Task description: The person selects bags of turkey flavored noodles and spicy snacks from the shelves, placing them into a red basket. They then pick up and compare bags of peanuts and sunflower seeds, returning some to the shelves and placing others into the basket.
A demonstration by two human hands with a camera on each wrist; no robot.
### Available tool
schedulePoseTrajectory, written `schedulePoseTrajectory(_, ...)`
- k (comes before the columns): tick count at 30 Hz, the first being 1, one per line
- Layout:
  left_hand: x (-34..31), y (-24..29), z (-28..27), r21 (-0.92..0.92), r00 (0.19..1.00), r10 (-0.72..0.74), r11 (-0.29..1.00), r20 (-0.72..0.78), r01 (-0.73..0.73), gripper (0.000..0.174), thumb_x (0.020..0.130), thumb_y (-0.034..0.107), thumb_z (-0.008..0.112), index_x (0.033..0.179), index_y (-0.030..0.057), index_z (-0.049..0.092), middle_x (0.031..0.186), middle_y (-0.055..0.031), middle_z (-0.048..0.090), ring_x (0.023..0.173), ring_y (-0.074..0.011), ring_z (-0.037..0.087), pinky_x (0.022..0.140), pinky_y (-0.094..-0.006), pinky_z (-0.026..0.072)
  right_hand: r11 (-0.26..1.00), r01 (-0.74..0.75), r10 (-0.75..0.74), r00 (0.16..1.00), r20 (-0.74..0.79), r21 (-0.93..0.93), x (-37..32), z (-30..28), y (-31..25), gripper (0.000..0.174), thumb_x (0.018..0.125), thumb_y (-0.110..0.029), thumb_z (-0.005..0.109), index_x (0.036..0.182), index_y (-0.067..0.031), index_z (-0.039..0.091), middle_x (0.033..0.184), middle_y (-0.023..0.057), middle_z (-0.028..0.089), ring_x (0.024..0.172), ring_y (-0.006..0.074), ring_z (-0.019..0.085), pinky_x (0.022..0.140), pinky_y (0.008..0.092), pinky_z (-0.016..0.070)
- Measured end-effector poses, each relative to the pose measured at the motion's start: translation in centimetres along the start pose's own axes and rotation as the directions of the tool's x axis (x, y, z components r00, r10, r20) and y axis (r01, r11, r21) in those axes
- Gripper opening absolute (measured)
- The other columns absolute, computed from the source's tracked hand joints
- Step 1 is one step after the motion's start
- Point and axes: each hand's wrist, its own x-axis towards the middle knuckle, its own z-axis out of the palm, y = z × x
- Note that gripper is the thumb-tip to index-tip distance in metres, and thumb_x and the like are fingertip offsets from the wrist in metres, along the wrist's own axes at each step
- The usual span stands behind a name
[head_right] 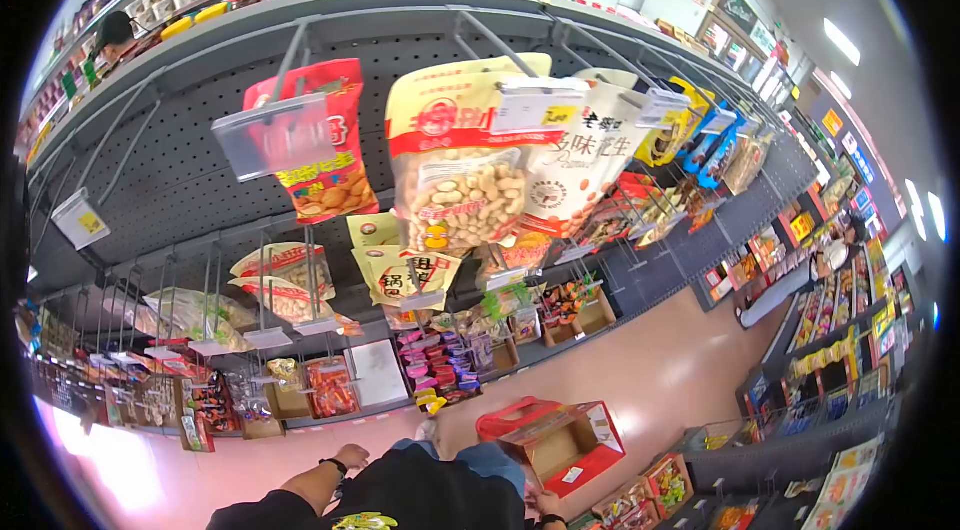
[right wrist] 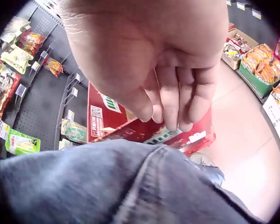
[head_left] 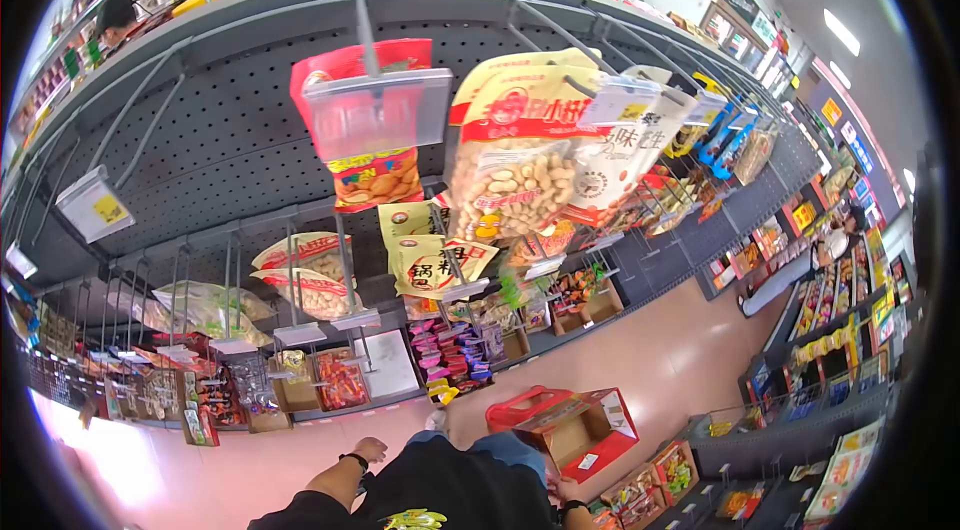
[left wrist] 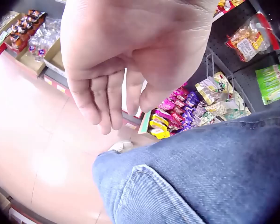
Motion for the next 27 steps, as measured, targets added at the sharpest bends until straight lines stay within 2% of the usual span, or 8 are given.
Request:
schedulePoseTrajectory(1, 0.2, 0.2, 0.0, -0.009, 1.000, 0.001, 1.000, -0.008, -0.001, 0.017, 0.093, 0.021, 0.059, 0.101, 0.0072, 0.066, 0.088, -0.0110, 0.073, 0.075, -0.0245, 0.072, 0.060, -0.0365, 0.0552, 1.000, 0.006, -0.006, 1.000, 0.002, -0.010, -1.0, -1.5, -0.3, 0.011, 0.092, -0.012, 0.063, 0.094, -0.0011, 0.067, 0.079, 0.0078, 0.067, 0.065, 0.0199, 0.063, 0.056, 0.0330, 0.0518)
schedulePoseTrajectory(3, 0.9, 0.6, 0.1, 0.075, 0.995, 0.079, 0.994, -0.064, -0.074, 0.016, 0.090, 0.020, 0.060, 0.095, 0.0052, 0.065, 0.087, -0.0119, 0.072, 0.073, -0.0240, 0.071, 0.059, -0.0363, 0.0551, 0.938, -0.276, 0.078, 0.757, 0.648, 0.210, -1.4, -5.1, -1.0, 0.012, 0.091, -0.012, 0.065, 0.098, -0.0016, 0.067, 0.082, 0.0066, 0.066, 0.067, 0.0198, 0.061, 0.057, 0.0333, 0.0507)
schedulePoseTrajectory(4, 1.4, 0.6, 0.4, 0.070, 0.994, 0.081, 0.995, -0.072, -0.076, 0.016, 0.090, 0.020, 0.060, 0.095, 0.0052, 0.065, 0.087, -0.0119, 0.072, 0.073, -0.0240, 0.071, 0.059, -0.0363, 0.0551, 0.941, -0.270, 0.077, 0.757, 0.649, 0.203, -0.5, -5.7, -1.0, 0.012, 0.091, -0.012, 0.065, 0.098, -0.0016, 0.067, 0.082, 0.0066, 0.066, 0.067, 0.0198, 0.061, 0.057, 0.0333, 0.0507)
schedulePoseTrajectory(6, 2.6, 0.6, 1.4, -0.632, 0.923, -0.369, 0.742, -0.110, 0.222, 0.017, 0.089, 0.020, 0.061, 0.092, 0.0040, 0.066, 0.086, -0.0126, 0.072, 0.073, -0.0237, 0.071, 0.058, -0.0357, 0.0555, 0.971, -0.199, 0.111, 0.866, 0.488, 0.132, 1.7, -4.7, 0.7, 0.013, 0.091, -0.012, 0.066, 0.099, -0.0012, 0.066, 0.085, 0.0075, 0.067, 0.069, 0.0206, 0.062, 0.059, 0.0339, 0.0518)
schedulePoseTrajectory(11, 2.3, 3.0, 1.1, -0.602, 0.888, -0.454, 0.729, -0.066, 0.328, 0.022, 0.093, 0.020, 0.055, 0.092, 0.0031, 0.068, 0.082, -0.0099, 0.072, 0.068, -0.0198, 0.070, 0.056, -0.0304, 0.0528, 0.992, -0.110, 0.111, 0.994, 0.013, -0.062, 7.3, -4.6, 5.0, 0.016, 0.090, -0.011, 0.066, 0.102, -0.0001, 0.065, 0.090, 0.0097, 0.068, 0.074, 0.0227, 0.065, 0.063, 0.0355, 0.0545)
schedulePoseTrajectory(17, 3.9, 3.8, 0.9, -0.314, 0.952, -0.305, 0.905, -0.006, 0.288, 0.018, 0.091, 0.018, 0.058, 0.094, 0.0019, 0.066, 0.089, -0.0125, 0.072, 0.076, -0.0225, 0.072, 0.058, -0.0327, 0.0556, 0.999, -0.039, 0.037, 0.997, 0.064, 0.025, 4.8, -5.0, 1.1, 0.021, 0.089, -0.009, 0.065, 0.105, 0.0040, 0.063, 0.096, 0.0165, 0.069, 0.086, 0.0289, 0.070, 0.072, 0.0403, 0.0593)
schedulePoseTrajectory(19, 4.1, 6.3, 1.0, -0.510, 0.884, -0.462, 0.778, -0.068, 0.367, 0.021, 0.091, 0.020, 0.058, 0.096, 0.0008, 0.067, 0.089, -0.0136, 0.072, 0.074, -0.0220, 0.072, 0.056, -0.0326, 0.0549, 0.999, -0.024, 0.021, 0.997, 0.069, 0.044, 6.0, -5.8, 1.4, 0.021, 0.089, -0.009, 0.065, 0.106, 0.0039, 0.063, 0.094, 0.0167, 0.069, 0.084, 0.0287, 0.070, 0.070, 0.0398, 0.0593)
schedulePoseTrajectory(27, 7.1, 14.6, 1.8, -0.491, 0.882, -0.409, 0.832, -0.232, 0.257, 0.030, 0.091, 0.028, 0.062, 0.104, 0.0004, 0.067, 0.087, -0.0132, 0.072, 0.068, -0.0218, 0.070, 0.057, -0.0330, 0.0550, 0.994, 0.043, -0.053, 0.993, 0.101, 0.098, 14.4, -11.4, 3.9, 0.018, 0.090, -0.010, 0.062, 0.102, 0.0033, 0.066, 0.085, 0.0146, 0.068, 0.073, 0.0244, 0.068, 0.059, 0.0354, 0.0564)
